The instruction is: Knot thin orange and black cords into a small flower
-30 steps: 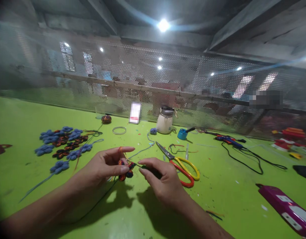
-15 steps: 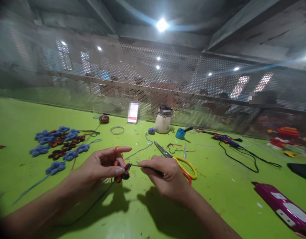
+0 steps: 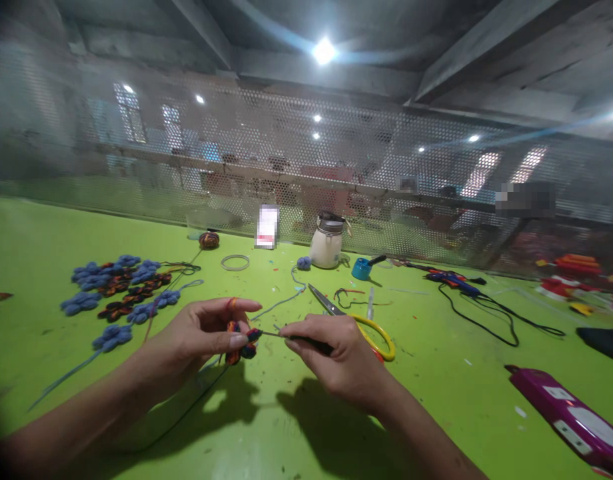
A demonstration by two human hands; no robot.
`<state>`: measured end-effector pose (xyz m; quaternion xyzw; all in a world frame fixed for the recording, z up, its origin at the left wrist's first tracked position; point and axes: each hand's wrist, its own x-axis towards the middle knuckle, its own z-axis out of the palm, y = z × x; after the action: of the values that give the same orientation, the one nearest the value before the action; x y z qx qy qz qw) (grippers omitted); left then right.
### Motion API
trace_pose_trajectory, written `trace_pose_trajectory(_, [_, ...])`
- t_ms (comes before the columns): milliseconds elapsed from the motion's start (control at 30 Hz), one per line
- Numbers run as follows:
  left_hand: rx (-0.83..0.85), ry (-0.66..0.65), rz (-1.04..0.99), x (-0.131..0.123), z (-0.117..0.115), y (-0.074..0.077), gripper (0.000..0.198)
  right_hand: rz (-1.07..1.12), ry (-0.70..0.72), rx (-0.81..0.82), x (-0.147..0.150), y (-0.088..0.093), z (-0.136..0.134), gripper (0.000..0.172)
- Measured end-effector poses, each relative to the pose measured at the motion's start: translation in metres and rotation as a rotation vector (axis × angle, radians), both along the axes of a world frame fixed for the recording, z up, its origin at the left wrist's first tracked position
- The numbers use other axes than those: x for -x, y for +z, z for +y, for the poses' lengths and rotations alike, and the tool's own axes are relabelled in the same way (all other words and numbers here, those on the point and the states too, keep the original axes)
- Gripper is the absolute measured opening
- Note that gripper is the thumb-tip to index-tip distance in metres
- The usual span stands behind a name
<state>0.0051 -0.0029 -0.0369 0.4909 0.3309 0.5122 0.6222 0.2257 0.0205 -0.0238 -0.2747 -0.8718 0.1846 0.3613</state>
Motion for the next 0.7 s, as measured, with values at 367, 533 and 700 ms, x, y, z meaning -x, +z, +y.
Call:
trace_pose_trajectory(367, [-0.007,-0.016,-0.006,-0.0009,0.0010,-0.0005,0.039,0.000,-0.004,0.027,0.0016,-0.0007,-0.0005,0.017])
trace_pose_trajectory(533, [0.009,-0.017,0.002,-0.0016,-0.0016,0.0020,0.040,-0.001,-0.007,0.054,0.0022,-0.0010,-0.0008,0.017])
trace_pose_trajectory(700, [0.036,-0.049,0.009,-0.0006,0.0029,-0.0022,0.036,0.046,0.011,0.222,0.0038,-0.0009,-0.0026,0.014])
